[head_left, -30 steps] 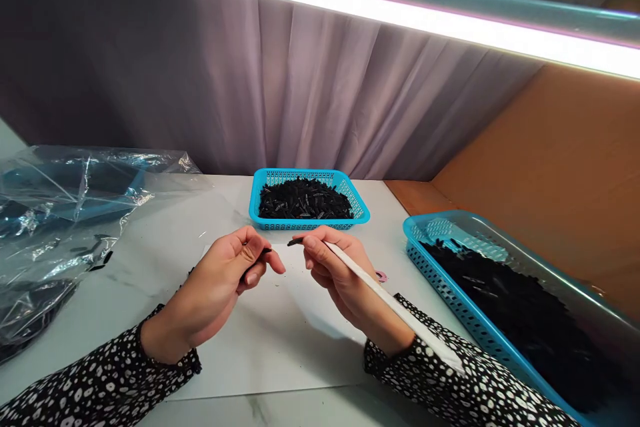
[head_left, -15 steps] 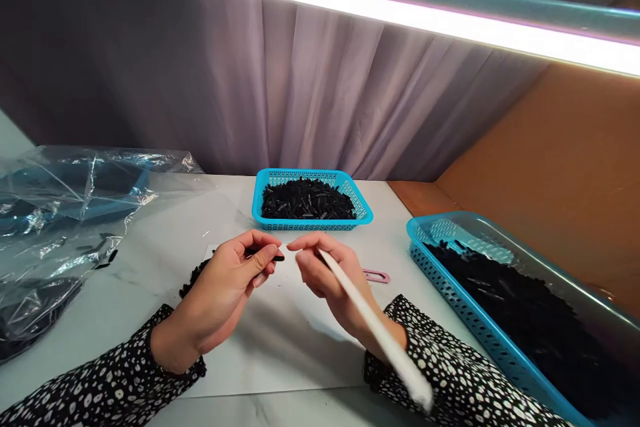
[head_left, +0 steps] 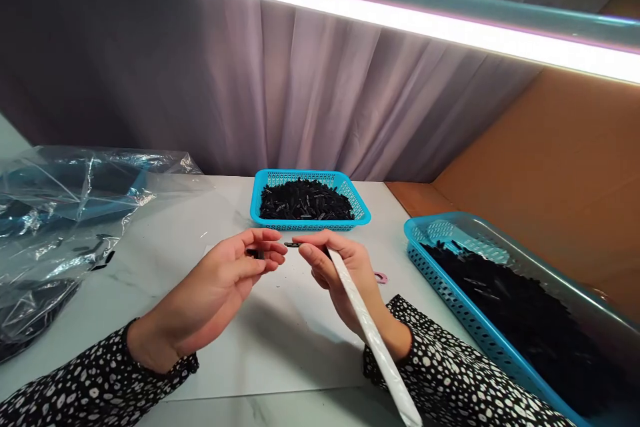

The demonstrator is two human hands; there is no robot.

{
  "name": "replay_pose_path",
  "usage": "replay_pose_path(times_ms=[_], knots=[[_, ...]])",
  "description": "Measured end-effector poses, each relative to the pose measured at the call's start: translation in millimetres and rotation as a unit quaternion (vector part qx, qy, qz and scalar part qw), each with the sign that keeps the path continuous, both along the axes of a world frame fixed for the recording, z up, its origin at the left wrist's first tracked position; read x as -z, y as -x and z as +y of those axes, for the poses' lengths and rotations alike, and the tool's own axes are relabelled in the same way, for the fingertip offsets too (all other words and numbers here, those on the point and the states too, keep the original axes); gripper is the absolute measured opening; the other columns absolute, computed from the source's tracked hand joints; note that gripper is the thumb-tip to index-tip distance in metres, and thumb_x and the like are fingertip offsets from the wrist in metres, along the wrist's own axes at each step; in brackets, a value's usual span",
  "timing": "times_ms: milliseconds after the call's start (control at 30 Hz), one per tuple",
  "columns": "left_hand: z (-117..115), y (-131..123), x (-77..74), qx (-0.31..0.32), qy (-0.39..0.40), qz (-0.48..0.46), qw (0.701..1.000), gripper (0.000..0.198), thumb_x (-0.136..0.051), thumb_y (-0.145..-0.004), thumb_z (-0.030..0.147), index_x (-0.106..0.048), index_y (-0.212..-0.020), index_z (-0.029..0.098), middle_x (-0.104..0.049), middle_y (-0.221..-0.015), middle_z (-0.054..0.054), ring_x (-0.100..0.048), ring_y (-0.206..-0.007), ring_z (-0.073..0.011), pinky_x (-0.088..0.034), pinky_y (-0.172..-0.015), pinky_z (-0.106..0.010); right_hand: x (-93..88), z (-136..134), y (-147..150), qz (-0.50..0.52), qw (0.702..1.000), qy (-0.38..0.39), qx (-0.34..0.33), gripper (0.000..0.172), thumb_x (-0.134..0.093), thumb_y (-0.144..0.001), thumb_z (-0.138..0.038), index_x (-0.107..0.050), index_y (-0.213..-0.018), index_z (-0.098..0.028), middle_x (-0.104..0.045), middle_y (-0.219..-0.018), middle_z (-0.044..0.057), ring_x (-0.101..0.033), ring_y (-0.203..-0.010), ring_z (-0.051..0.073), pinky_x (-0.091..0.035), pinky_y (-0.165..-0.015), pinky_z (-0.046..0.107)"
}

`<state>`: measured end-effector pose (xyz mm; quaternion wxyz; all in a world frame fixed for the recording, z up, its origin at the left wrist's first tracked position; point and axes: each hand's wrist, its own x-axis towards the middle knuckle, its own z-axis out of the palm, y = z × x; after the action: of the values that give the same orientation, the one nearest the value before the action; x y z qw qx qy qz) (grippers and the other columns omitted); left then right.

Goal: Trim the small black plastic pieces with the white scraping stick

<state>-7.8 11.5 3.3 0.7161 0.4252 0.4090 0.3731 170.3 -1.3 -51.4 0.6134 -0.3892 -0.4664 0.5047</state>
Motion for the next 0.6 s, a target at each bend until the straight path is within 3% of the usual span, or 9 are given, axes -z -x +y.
replay_pose_path(times_ms=[100, 167, 233, 300, 400, 600], knots=[[1.1, -0.6, 0.8, 0.038, -0.007, 0.002, 0.999, 0.014, -0.067, -0.09, 0.017, -0.073, -0.102, 0.017, -0.069, -0.107, -0.006, -0.06, -0.107, -0.0176, -0.045, -0.1, -0.029, -2.5, -1.4, 0.1, 0.009, 1.0, -0.004, -0.012, 0.029, -0.08, -0.079, -0.048, -0.077, -0.082, -0.02, -0.039, -0.05, -0.008, -0.025, -0.048, 0.008, -0.021, -0.045, 0.026], [1.6, -0.9, 2.5, 0.049, -0.01, 0.012, 0.999, 0.012, -0.067, -0.093, 0.025, -0.072, -0.097, 0.016, -0.069, -0.095, -0.004, -0.06, -0.086, -0.0124, -0.049, -0.082, -0.023, -4.0, -2.4, 0.2, 0.015, 1.0, 0.001, -0.019, 0.03, -0.079, -0.079, -0.049, -0.076, -0.081, -0.019, -0.036, -0.049, -0.009, -0.023, -0.047, 0.008, -0.019, -0.044, 0.025], [1.9, -0.8, 4.4, 0.052, -0.004, 0.031, 0.998, 0.021, -0.065, -0.095, 0.035, -0.07, -0.091, 0.016, -0.065, -0.08, -0.001, -0.049, -0.061, -0.007, -0.04, -0.057, -0.019, -5.3, -3.0, 0.3, 0.026, 0.999, 0.013, -0.026, 0.032, -0.08, -0.079, -0.05, -0.073, -0.08, -0.018, -0.034, -0.048, -0.01, -0.021, -0.045, 0.007, -0.017, -0.043, 0.024], [2.3, -0.2, 6.1, 0.054, 0.0, 0.048, 0.997, 0.027, -0.064, -0.095, 0.042, -0.068, -0.089, 0.016, -0.058, -0.068, 0.003, -0.033, -0.049, -0.0044, -0.025, -0.047, -0.019, -6.6, -3.4, 0.7, 0.043, 0.998, 0.024, -0.033, 0.035, -0.08, -0.078, -0.051, -0.069, -0.075, -0.018, -0.033, -0.048, -0.01, -0.02, -0.044, 0.006, -0.016, -0.042, 0.024], [2.8, 0.6, 7.5, 0.041, -0.003, 0.057, 0.998, 0.028, -0.062, -0.096, 0.042, -0.068, -0.09, 0.016, -0.047, -0.06, 0.007, -0.025, -0.048, -0.0051, -0.02, -0.048, -0.021, -8.7, -4.1, 1.6, 0.072, 0.996, 0.035, -0.046, 0.037, -0.081, -0.078, -0.049, -0.063, -0.069, -0.018, -0.033, -0.048, -0.011, -0.018, -0.045, 0.005, -0.014, -0.042, 0.022], [2.1, -0.7, 5.1, 0.028, 0.015, 0.026, 0.999, 0.023, -0.054, -0.096, 0.025, -0.068, -0.112, 0.016, -0.058, -0.081, -0.001, -0.042, -0.068, -0.0113, -0.034, -0.061, -0.025, -13.4, -6.0, 2.2, 0.118, 0.989, 0.058, -0.066, 0.038, -0.08, -0.079, -0.045, -0.056, -0.067, -0.018, -0.033, -0.05, -0.012, -0.015, -0.046, 0.005, -0.013, -0.041, 0.02]])
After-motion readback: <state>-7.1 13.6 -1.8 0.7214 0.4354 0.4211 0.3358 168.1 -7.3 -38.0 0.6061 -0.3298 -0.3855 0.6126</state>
